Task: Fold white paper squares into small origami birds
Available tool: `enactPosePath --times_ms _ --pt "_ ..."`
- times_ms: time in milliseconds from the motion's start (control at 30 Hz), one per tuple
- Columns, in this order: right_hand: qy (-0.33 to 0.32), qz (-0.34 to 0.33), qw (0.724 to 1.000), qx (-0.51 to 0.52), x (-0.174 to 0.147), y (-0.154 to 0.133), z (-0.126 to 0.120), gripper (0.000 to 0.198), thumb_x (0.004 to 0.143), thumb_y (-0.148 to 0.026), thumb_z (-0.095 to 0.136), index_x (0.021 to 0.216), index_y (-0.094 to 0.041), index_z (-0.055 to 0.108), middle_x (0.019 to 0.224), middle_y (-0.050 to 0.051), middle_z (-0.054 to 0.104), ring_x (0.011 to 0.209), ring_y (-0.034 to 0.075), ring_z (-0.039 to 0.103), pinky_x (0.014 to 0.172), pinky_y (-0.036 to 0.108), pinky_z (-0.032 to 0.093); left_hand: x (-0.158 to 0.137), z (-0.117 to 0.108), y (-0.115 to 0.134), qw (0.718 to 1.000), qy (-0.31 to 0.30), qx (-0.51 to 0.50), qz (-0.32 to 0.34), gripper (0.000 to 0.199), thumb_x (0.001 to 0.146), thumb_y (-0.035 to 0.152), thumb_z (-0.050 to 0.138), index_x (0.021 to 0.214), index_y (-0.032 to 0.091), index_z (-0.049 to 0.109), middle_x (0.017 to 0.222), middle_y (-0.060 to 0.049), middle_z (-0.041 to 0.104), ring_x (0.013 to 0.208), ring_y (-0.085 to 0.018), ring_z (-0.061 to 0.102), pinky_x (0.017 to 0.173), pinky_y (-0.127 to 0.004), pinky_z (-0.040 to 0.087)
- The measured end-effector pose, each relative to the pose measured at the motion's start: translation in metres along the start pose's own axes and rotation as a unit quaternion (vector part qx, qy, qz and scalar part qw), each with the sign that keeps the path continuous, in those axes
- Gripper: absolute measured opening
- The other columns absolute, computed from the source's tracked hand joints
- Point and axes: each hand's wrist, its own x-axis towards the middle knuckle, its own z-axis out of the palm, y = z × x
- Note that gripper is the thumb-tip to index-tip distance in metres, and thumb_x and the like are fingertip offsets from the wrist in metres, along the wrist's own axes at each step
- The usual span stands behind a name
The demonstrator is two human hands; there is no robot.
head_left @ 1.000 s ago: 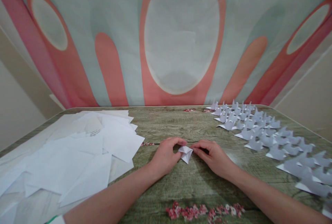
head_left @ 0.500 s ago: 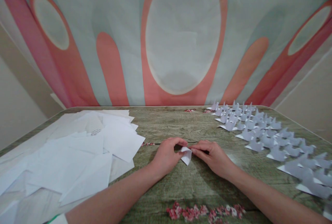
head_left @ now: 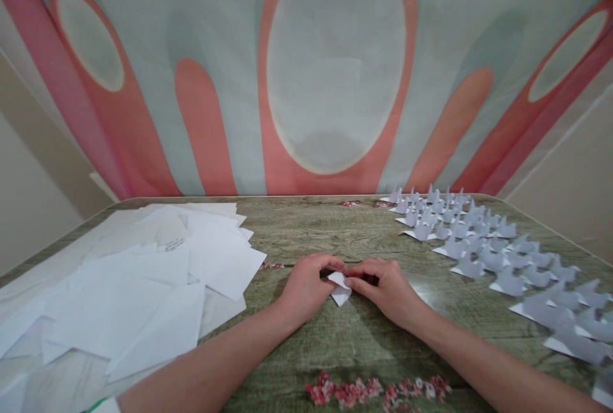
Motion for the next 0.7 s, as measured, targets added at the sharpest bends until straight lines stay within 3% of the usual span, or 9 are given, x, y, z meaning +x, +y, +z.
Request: enactPosePath --times_ms 167,400,700 --pt "-0.006 0.003 1.0 -0.014 -0.001 -0.001 -0.001 0.019 0.079 -0.038 0.058 0.088 -0.028 0.07 0.071 0.0 0.067 0.071 0.018 0.057 0.067 0.029 0.037 0.0 -0.001 0.0 1.0 0.0 0.009 -0.001 0.02 0.067 0.013 0.063 0.086 0.019 0.067 0.085 -0.001 0.07 0.08 -0.016 0.063 0.076 -0.026 0.047" --pt "-0.077 -0.047 0.996 0.012 -0.002 0.005 -0.011 0.021 0.086 -0.031 0.051 0.099 -0.031 0.068 0.076 0.0 0.067 0.074 0.017 0.057 0.071 0.03 0.037 0.0 -0.001 -0.001 1.0 -0.012 0.011 -0.003 0.027 0.063 0.005 0.061 0.086 0.019 0.067 0.088 0.0 0.069 0.083 -0.016 0.062 0.08 -0.027 0.046" --pt "-0.083 -0.046 0.996 0.002 -0.001 0.008 -0.009 0.021 0.082 -0.034 0.056 0.1 -0.03 0.068 0.076 0.001 0.066 0.076 0.018 0.056 0.071 0.031 0.037 -0.002 -0.001 -0.003 0.999 0.005 0.044 -0.002 0.031 0.061 0.005 0.064 0.088 0.02 0.065 0.091 -0.001 0.066 0.089 -0.018 0.058 0.08 -0.03 0.044"
